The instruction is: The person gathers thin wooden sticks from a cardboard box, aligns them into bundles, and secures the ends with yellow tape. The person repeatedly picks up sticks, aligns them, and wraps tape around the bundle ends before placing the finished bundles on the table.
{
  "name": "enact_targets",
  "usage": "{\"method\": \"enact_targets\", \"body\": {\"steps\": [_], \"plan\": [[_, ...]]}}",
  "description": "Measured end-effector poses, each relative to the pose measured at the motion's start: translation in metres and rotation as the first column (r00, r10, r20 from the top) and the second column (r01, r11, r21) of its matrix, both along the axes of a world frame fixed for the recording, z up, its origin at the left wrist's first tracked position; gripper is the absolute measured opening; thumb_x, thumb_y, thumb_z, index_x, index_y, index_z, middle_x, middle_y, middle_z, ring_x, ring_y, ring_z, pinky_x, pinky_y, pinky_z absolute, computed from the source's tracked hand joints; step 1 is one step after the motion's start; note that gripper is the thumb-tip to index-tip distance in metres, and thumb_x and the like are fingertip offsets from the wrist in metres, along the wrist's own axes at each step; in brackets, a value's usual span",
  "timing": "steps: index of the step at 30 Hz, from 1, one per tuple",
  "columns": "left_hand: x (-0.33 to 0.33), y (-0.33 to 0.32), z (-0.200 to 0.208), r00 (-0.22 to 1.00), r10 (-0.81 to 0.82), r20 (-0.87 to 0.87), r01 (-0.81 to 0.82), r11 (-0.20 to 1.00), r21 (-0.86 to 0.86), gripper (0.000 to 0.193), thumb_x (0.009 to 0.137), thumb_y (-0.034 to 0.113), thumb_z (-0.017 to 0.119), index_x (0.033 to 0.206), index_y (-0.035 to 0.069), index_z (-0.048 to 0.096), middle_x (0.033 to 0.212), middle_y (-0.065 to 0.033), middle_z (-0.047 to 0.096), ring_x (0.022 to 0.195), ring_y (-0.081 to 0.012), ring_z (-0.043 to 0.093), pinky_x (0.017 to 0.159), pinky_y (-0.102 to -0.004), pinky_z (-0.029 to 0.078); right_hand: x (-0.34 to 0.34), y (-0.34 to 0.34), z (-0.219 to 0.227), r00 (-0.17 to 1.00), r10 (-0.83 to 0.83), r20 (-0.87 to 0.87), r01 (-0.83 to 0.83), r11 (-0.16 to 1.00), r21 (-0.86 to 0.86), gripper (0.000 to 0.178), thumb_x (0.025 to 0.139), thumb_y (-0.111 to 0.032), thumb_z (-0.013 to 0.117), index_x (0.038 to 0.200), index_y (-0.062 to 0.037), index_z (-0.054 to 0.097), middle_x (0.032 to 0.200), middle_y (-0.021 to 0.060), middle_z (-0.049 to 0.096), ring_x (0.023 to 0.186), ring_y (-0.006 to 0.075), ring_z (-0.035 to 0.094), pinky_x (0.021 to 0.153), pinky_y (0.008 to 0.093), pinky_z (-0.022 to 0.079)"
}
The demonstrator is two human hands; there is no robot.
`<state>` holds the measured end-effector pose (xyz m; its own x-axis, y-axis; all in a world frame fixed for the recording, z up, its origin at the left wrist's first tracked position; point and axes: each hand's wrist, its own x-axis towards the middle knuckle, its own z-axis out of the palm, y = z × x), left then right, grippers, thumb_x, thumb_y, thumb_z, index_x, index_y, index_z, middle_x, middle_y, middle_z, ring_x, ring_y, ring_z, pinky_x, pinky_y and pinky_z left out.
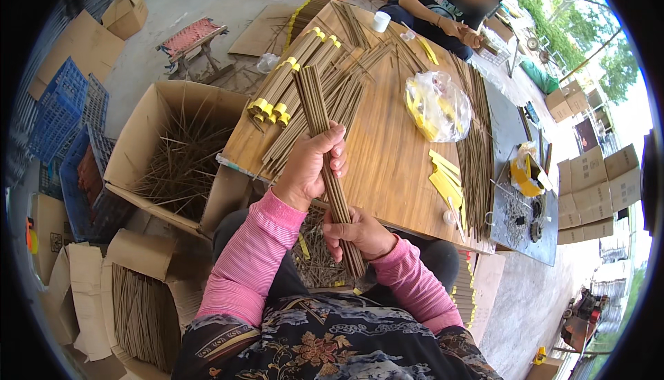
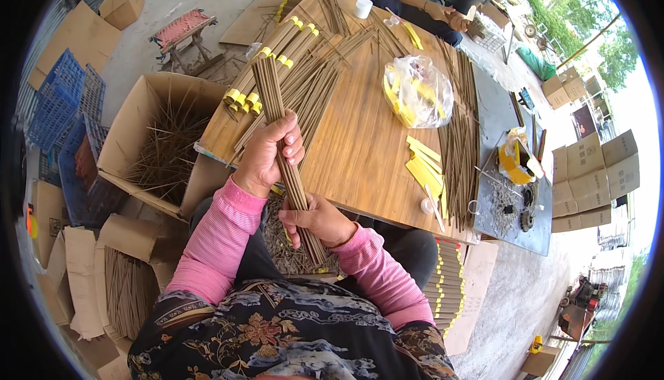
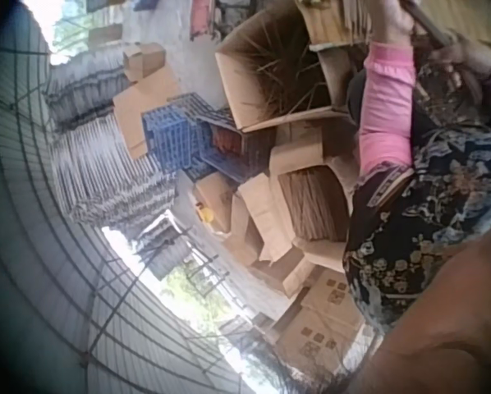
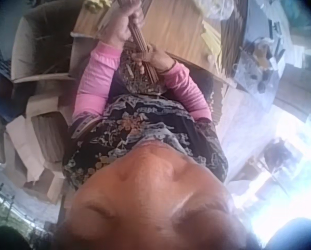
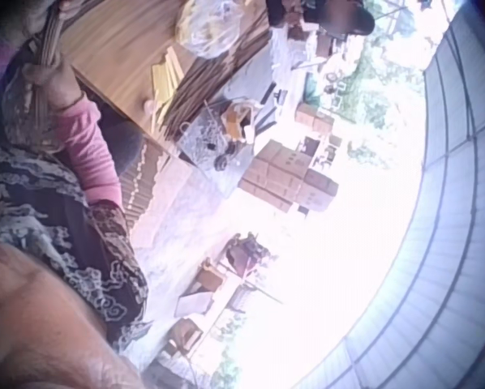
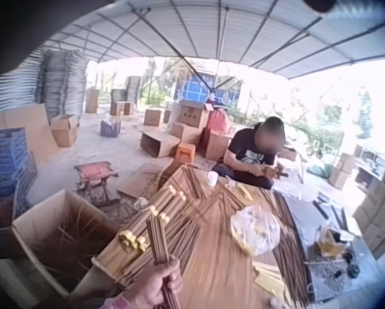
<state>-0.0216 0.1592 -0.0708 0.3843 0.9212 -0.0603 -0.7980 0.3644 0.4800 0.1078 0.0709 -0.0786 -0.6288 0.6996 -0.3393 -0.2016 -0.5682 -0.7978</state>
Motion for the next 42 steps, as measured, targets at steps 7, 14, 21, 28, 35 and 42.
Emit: {"method": "enact_targets", "body": {"steps": [7,14,21,28,35,42], "plan": [[0.002,0.002,-0.001,0.957,0.161,-0.240,-0.177,0.983,-0.046,0.015,0.081,0.015,0.062,0.075,0.011,0.049,0.058,0.0018,0.046,0.045,-0.0083,0.045,0.039,-0.0234,0.038,-0.006,-0.005,-0.008,0.848,-0.183,0.498,0.021,0.950,0.312,0.018,0.084,-0.016,0.058,0.082,-0.0045,0.044,0.055,-0.0005,0.046,0.040,0.0071,0.044,0.037,0.0217,0.039],[-0.007,0.004,0.003,0.998,0.067,-0.006,-0.067,0.998,0.004,0.013,0.081,0.014,0.062,0.077,0.011,0.050,0.058,0.0016,0.047,0.045,-0.0085,0.045,0.039,-0.0234,0.038,0.000,-0.004,0.003,0.989,-0.006,0.145,0.003,1.000,0.021,0.014,0.084,-0.011,0.057,0.080,-0.0030,0.046,0.055,0.0024,0.049,0.040,0.0102,0.047,0.038,0.0240,0.040],[-0.003,-0.002,-0.001,0.963,0.168,-0.210,-0.180,0.983,-0.038,0.015,0.079,0.015,0.063,0.073,0.010,0.051,0.059,0.0000,0.049,0.046,-0.0102,0.046,0.041,-0.0249,0.039,-0.010,-0.004,-0.002,0.772,-0.220,0.596,-0.015,0.931,0.364,0.018,0.084,-0.015,0.057,0.081,-0.0021,0.046,0.056,0.0017,0.049,0.041,0.0102,0.048,0.038,0.0245,0.040],[-0.011,0.003,-0.003,0.993,-0.016,0.118,0.013,1.000,0.022,0.010,0.081,0.012,0.060,0.083,0.010,0.050,0.060,0.0019,0.047,0.048,-0.0080,0.045,0.041,-0.0224,0.036,-0.001,0.001,0.004,0.997,0.062,-0.049,-0.066,0.995,-0.080,0.019,0.084,-0.015,0.059,0.080,-0.0022,0.046,0.055,0.0012,0.048,0.042,0.0098,0.047,0.040,0.0237,0.041],[-0.015,0.009,-0.002,0.944,0.250,-0.213,-0.264,0.964,-0.038,0.012,0.079,0.013,0.063,0.075,0.009,0.053,0.057,0.0003,0.050,0.044,-0.0107,0.046,0.040,-0.0248,0.041,-0.010,-0.008,-0.010,0.630,-0.352,0.692,-0.082,0.856,0.510,0.028,0.079,-0.021,0.061,0.084,0.0037,0.049,0.056,0.0136,0.052,0.050,0.0232,0.054,0.048,0.0337,0.042],[-0.027,0.019,-0.002,0.951,0.298,-0.086,-0.299,0.954,-0.005,0.015,0.080,0.018,0.064,0.076,0.009,0.053,0.060,-0.0006,0.051,0.046,-0.0109,0.048,0.044,-0.0248,0.043,-0.008,-0.012,-0.014,0.626,-0.459,0.631,-0.106,0.751,0.652,0.027,0.080,-0.021,0.060,0.079,0.0019,0.048,0.052,0.0053,0.046,0.042,0.0133,0.048,0.041,0.0310,0.039]]}}
